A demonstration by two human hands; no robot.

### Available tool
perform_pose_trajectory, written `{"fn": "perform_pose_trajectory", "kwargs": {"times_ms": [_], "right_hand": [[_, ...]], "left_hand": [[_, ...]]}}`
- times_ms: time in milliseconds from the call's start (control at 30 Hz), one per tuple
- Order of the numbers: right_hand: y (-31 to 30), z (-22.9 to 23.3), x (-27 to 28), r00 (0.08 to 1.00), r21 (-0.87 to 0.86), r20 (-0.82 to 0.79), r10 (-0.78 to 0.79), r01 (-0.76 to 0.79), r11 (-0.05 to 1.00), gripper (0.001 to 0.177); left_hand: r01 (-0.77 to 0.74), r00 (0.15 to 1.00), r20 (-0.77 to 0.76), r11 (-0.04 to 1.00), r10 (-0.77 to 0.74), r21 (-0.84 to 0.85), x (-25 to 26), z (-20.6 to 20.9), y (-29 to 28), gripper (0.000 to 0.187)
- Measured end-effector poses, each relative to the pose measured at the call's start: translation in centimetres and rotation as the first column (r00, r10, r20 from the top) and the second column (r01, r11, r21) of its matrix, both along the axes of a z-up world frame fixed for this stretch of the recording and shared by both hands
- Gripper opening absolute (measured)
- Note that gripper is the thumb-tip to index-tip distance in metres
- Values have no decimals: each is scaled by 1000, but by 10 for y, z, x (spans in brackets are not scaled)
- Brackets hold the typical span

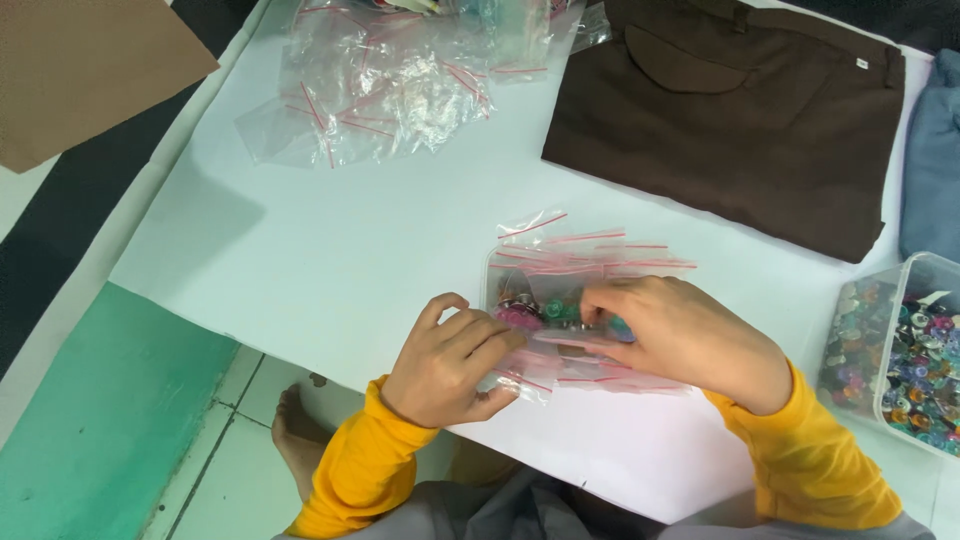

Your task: Sorting buttons from a container and placing them into small plastic bags

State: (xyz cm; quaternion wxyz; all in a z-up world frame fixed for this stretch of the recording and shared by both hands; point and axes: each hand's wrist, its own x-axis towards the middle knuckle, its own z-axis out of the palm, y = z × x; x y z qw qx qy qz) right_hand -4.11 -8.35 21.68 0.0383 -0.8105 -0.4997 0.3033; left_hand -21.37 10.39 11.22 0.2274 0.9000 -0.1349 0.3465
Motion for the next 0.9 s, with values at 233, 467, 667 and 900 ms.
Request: {"fn": "perform_pose_trajectory", "kwargs": {"times_ms": [233, 467, 667, 900], "right_hand": [[6, -5, -3, 1000, -4, -9, -17, 17, 1000, 15], [1, -29, -3, 998, 26, 64, -9, 8, 1000, 7], [4, -44, -1, 986, -118, 159, 41, -22, 993, 8], [8, -35, -2, 991, -116, 124, 46, -32, 993, 25]], "left_hand": [[-14, 997, -77, 1000, 15, 3, 4, 19, -5, 38], [17, 995, -97, 1000, -17, 0, 5, -2, -3, 28], [-7, 993, -120, 1000, 8, 8, 6, 2, -2, 23], [1, 982, -187, 994, -22, -108, 9, 21, -3, 42]]}}
